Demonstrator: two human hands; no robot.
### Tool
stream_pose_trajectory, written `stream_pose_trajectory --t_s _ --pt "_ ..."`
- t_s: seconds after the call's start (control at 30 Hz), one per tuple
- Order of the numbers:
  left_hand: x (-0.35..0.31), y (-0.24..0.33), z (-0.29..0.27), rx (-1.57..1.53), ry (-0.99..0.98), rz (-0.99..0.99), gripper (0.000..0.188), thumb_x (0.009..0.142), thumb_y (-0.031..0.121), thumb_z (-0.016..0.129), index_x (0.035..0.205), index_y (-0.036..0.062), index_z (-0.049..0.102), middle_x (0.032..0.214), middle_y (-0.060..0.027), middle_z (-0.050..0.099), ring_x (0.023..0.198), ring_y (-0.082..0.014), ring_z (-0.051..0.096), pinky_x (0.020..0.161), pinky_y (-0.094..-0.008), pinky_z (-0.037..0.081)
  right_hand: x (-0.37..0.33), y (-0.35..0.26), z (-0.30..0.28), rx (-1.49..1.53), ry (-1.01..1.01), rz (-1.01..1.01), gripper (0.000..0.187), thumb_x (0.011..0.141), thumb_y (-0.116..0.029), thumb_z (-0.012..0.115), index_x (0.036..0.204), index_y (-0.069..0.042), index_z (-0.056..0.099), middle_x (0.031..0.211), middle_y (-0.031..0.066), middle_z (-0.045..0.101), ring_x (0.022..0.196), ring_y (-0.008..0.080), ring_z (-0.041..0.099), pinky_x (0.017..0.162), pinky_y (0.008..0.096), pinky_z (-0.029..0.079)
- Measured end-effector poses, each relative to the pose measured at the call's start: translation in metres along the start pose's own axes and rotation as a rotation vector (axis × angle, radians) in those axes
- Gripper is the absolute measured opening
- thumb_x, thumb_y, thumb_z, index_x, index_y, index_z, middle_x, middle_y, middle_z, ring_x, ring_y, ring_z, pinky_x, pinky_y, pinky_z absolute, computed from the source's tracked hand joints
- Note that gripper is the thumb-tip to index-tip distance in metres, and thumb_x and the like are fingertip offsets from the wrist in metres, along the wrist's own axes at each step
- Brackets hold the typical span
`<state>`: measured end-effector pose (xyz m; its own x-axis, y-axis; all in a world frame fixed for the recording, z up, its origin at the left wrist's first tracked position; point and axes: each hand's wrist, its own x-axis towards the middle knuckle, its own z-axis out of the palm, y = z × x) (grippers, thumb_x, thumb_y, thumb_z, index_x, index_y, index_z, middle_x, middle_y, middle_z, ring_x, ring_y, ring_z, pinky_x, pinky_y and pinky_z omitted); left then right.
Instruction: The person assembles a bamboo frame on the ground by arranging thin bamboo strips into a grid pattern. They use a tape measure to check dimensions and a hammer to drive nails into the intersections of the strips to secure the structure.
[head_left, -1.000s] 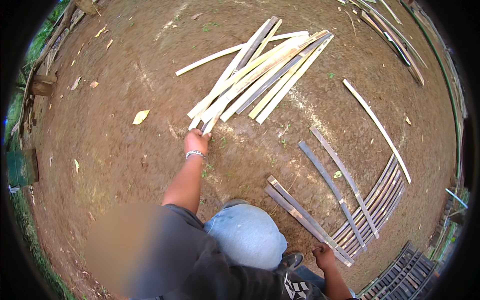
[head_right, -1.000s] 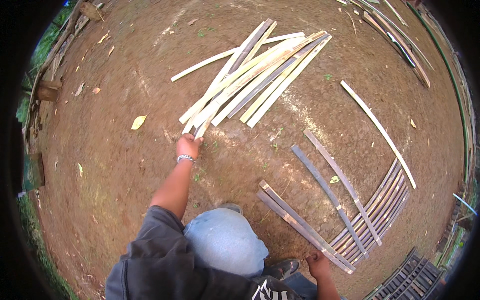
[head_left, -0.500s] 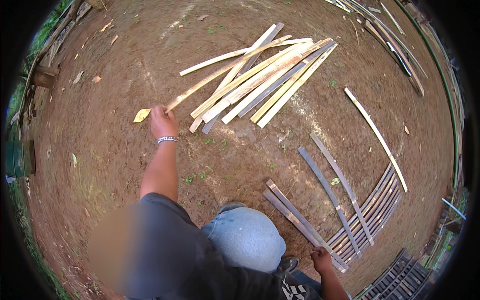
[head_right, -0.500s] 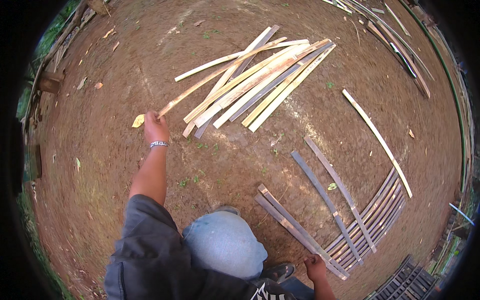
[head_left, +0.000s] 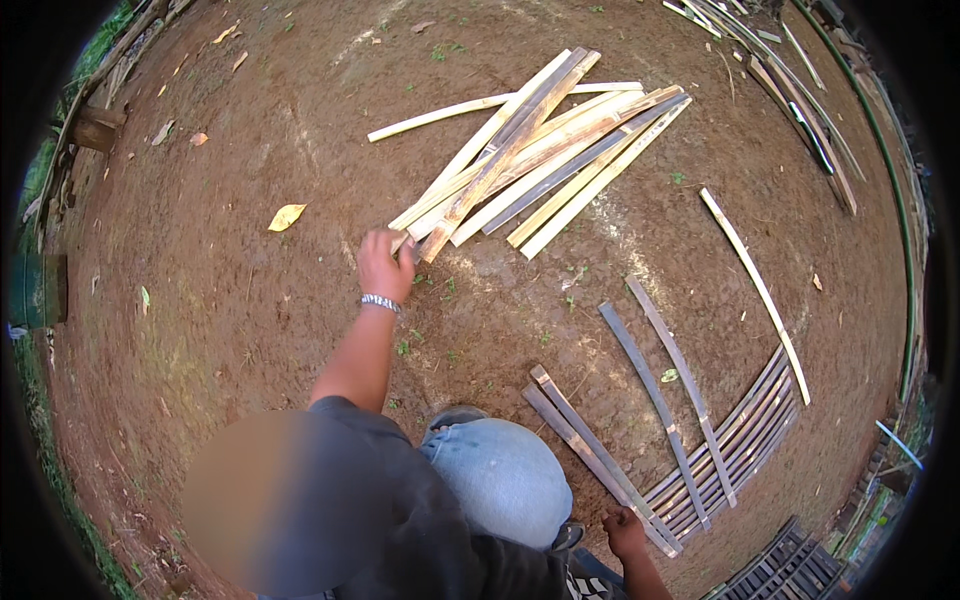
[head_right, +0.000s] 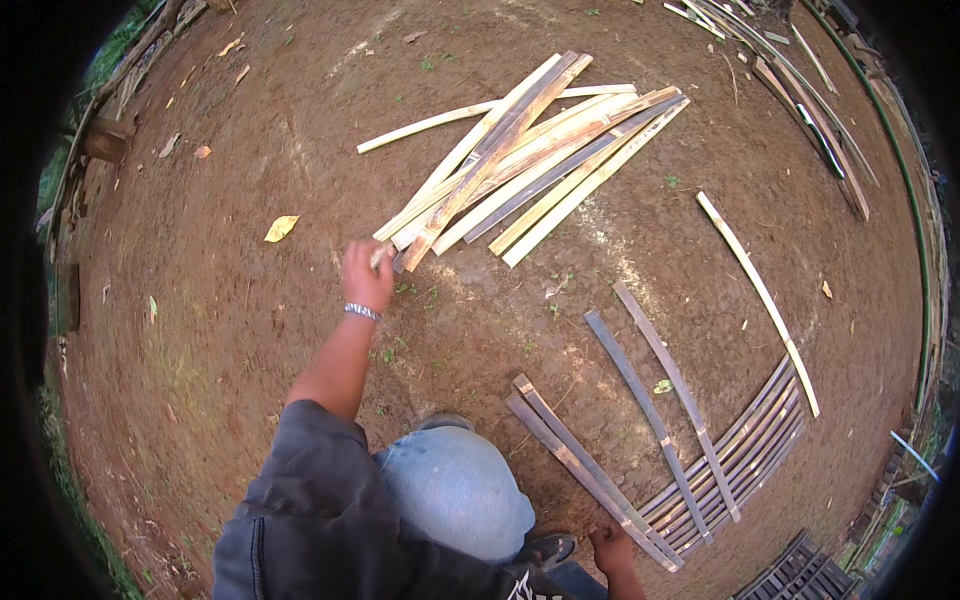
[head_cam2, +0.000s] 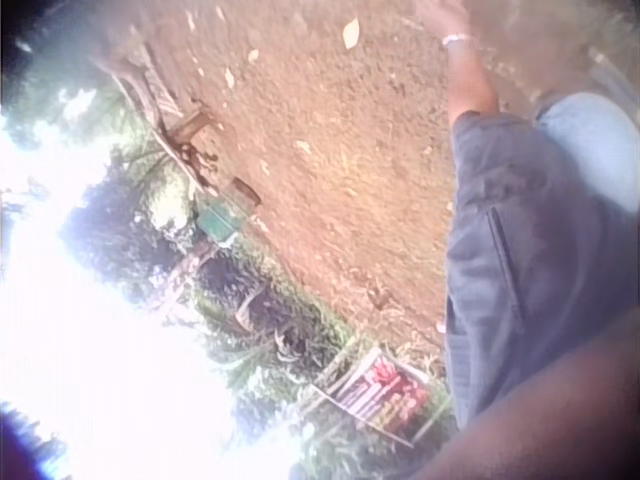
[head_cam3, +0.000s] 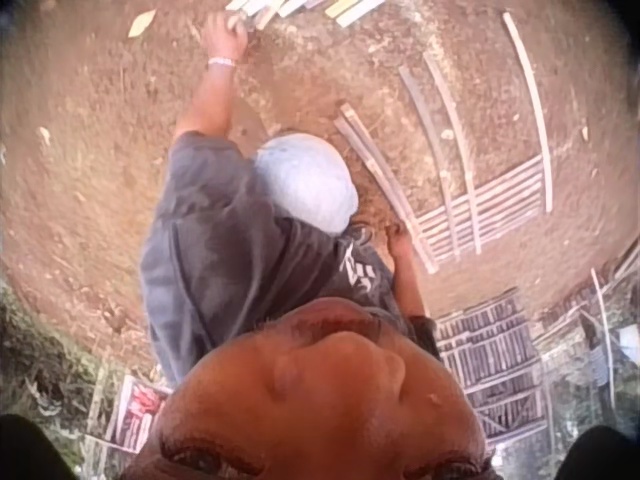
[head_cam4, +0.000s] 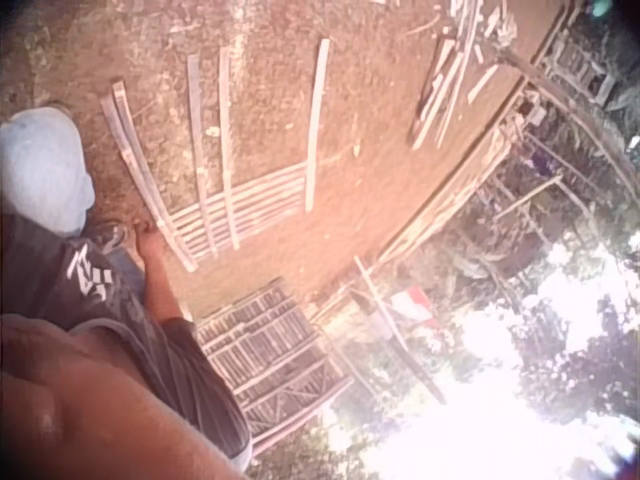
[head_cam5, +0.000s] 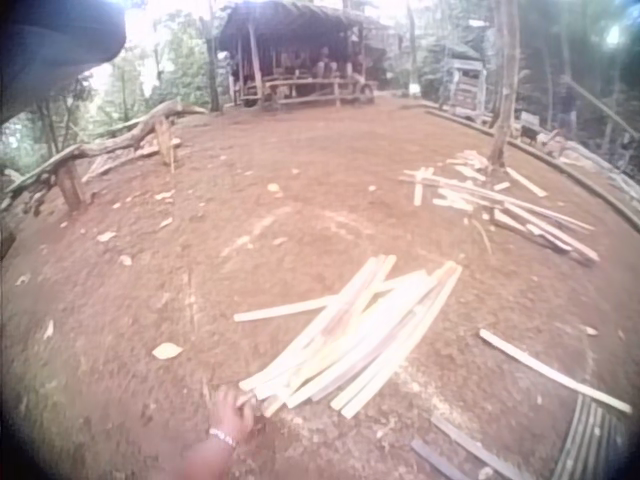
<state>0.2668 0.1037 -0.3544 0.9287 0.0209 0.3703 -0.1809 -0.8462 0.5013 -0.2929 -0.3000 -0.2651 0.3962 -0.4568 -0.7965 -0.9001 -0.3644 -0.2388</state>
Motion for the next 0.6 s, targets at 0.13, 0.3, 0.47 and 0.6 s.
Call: stream_pose_trajectory --t_s 0.13,0.3,0.47,0.6 --pt "0.057 -0.020 0.013 0.162 -0.202 -0.188 0.030 0.092 0.023 0.067 0.118 0.0079 0.068 0.123 -0.0177 0.066 0.118 -0.0374 0.059 0.101 -0.0474 0.047 -0.007 -0.021 -0.002 -0.069 -0.029 0.050 0.033 0.088 -0.026 0.073 0.110 -0.002 0.069 0.087 0.0099 0.073 0.080 0.0192 0.071 0.075 0.0327 0.054" --pt "0.104 0.013 0.048 0.196 -0.562 -0.281 0.040 0.096 0.029 0.063 0.130 0.0084 0.066 0.137 -0.0179 0.062 0.128 -0.0350 0.057 0.108 -0.0443 0.046 -0.008 -0.016 0.004 -0.112 -0.030 0.040 0.034 0.088 -0.029 0.074 0.110 -0.003 0.069 0.089 0.0104 0.074 0.080 0.0196 0.072 0.076 0.0329 0.055" --pt "0.114 0.039 0.060 0.213 -0.750 -0.410 0.047 0.090 0.034 0.070 0.131 0.0105 0.065 0.124 -0.0205 0.069 0.119 -0.0359 0.063 0.103 -0.0441 0.049 -0.013 -0.024 0.006 0.000 -0.014 0.098 0.033 0.085 -0.036 0.075 0.106 -0.010 0.072 0.090 0.0098 0.075 0.083 0.0248 0.073 0.077 0.0383 0.055" --pt "0.095 0.039 0.050 0.102 -0.612 -0.282 0.049 0.084 0.033 0.076 0.126 0.0100 0.067 0.116 -0.0202 0.069 0.113 -0.0356 0.065 0.099 -0.0442 0.050 -0.012 -0.014 0.015 0.001 -0.022 0.098 0.034 0.085 -0.035 0.075 0.106 -0.009 0.071 0.090 0.0100 0.075 0.083 0.0242 0.073 0.076 0.0377 0.056"
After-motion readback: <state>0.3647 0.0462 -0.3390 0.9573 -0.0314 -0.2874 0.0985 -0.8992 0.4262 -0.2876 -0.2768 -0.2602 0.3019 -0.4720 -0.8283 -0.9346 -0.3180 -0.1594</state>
